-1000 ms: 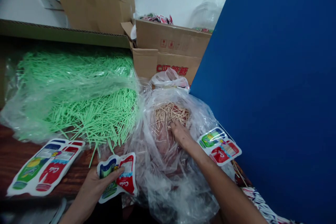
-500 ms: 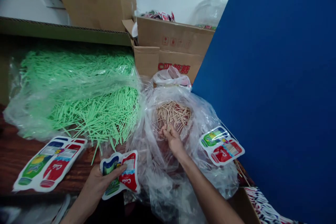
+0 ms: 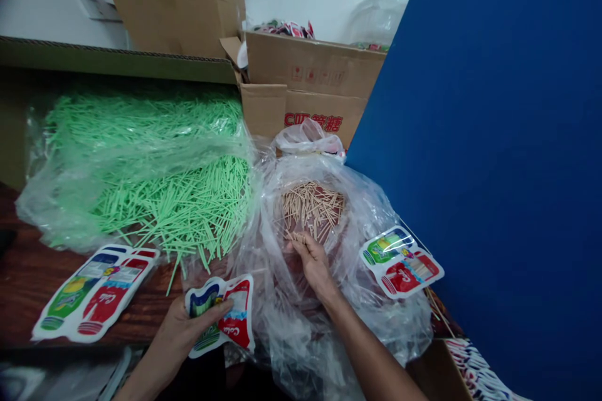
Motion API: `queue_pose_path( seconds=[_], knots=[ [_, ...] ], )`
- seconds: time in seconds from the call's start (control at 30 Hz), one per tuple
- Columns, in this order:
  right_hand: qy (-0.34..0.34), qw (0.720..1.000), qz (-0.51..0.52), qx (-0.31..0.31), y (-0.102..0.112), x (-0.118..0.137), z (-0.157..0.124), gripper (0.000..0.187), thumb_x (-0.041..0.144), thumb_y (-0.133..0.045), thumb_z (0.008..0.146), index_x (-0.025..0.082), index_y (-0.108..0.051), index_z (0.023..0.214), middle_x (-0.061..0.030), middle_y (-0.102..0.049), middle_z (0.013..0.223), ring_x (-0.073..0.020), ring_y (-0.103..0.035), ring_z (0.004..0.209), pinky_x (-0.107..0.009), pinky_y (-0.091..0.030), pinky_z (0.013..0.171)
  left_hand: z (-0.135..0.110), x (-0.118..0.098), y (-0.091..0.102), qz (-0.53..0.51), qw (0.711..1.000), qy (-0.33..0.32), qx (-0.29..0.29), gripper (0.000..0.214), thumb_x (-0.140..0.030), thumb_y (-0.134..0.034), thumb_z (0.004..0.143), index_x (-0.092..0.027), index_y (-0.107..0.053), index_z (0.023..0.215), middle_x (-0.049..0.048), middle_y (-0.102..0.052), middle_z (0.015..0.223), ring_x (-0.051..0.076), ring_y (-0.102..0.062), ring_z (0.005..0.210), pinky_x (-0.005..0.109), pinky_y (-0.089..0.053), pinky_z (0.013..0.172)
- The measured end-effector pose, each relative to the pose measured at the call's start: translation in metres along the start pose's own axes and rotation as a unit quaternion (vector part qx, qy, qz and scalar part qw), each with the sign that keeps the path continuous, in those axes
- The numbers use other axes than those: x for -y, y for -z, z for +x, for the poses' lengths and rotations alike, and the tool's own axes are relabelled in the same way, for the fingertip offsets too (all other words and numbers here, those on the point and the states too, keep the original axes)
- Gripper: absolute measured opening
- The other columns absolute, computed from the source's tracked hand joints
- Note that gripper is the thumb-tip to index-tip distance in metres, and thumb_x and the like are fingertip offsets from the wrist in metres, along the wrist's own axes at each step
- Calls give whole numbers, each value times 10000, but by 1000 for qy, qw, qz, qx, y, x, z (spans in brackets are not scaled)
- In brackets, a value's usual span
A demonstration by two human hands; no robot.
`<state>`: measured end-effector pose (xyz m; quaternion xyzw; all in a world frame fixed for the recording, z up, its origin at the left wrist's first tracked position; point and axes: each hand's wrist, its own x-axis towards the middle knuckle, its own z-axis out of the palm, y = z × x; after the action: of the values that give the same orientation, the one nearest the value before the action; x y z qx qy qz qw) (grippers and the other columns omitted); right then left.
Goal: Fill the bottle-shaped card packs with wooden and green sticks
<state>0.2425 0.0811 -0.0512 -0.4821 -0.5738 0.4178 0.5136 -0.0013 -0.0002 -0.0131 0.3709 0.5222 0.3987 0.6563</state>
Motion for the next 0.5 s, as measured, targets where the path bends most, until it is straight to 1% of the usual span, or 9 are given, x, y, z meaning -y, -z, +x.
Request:
queue_pose_path(
  seconds=[0.07, 0.17, 0.23, 0.3, 0.37, 0.43, 0.5],
  knots=[
    [20, 1000, -6, 13, 1, 11, -4, 189, 327, -496, 909, 203, -630, 859, 4, -623, 806, -156, -572, 822, -268, -407, 812, -1, -2, -1, 22, 999, -29, 24, 178, -313, -745, 724, -160, -682, 789, -4, -679, 735, 148, -607, 672, 233, -491, 642],
    [23, 999, -19, 38, 1, 27, -13, 166, 309, -500, 920, 223, -632, 975, 15, -633, 799, -141, -585, 793, -245, -421, 765, -3, -13, -6, 94, 989, -98, 54, 124, -289, -709, 772, -177, -673, 812, -11, -637, 781, 138, -591, 724, 220, -474, 685],
    [23, 998, -31, 53, 0, 37, -20, 171, 298, -496, 928, 233, -636, 1003, 16, -639, 819, -133, -588, 797, -233, -423, 753, -4, -25, -12, 160, 973, -150, 75, 96, -282, -670, 812, -187, -683, 803, 1, -619, 844, 143, -594, 779, 225, -465, 729],
    [25, 996, -38, 75, -1, 45, -26, 181, 292, -485, 937, 238, -643, 1005, 15, -642, 836, -129, -590, 805, -226, -426, 753, -6, -37, -19, 212, 952, -198, 99, 103, -275, -642, 836, -200, -700, 797, 30, -611, 1026, 165, -596, 914, 252, -451, 833],
    [25, 994, -36, 102, -3, 52, -32, 184, 290, -480, 941, 240, -649, 997, 12, -642, 849, -129, -591, 811, -223, -431, 751, -7, -47, -25, 249, 933, -233, 115, 111, -268, -631, 845, -210, -703, 783, 41, -568, 1198, 187, -571, 1038, 283, -423, 920],
    [24, 992, -27, 124, -5, 57, -35, 183, 285, -477, 943, 245, -648, 993, 10, -641, 876, -129, -590, 828, -222, -434, 754, -9, -53, -31, 272, 916, -264, 130, 89, -257, -626, 849, -224, -700, 812, 39, -518, 1309, 197, -554, 1095, 305, -416, 951],
    [35, 990, -10, 137, -7, 60, -38, 183, 277, -469, 948, 252, -642, 1001, 10, -635, 908, -128, -586, 848, -224, -434, 766, -10, -55, -35, 289, 899, -292, 148, 73, -235, -623, 851, -235, -696, 856, 35, -484, 1368, 194, -563, 1093, 314, -428, 951]
  ],
)
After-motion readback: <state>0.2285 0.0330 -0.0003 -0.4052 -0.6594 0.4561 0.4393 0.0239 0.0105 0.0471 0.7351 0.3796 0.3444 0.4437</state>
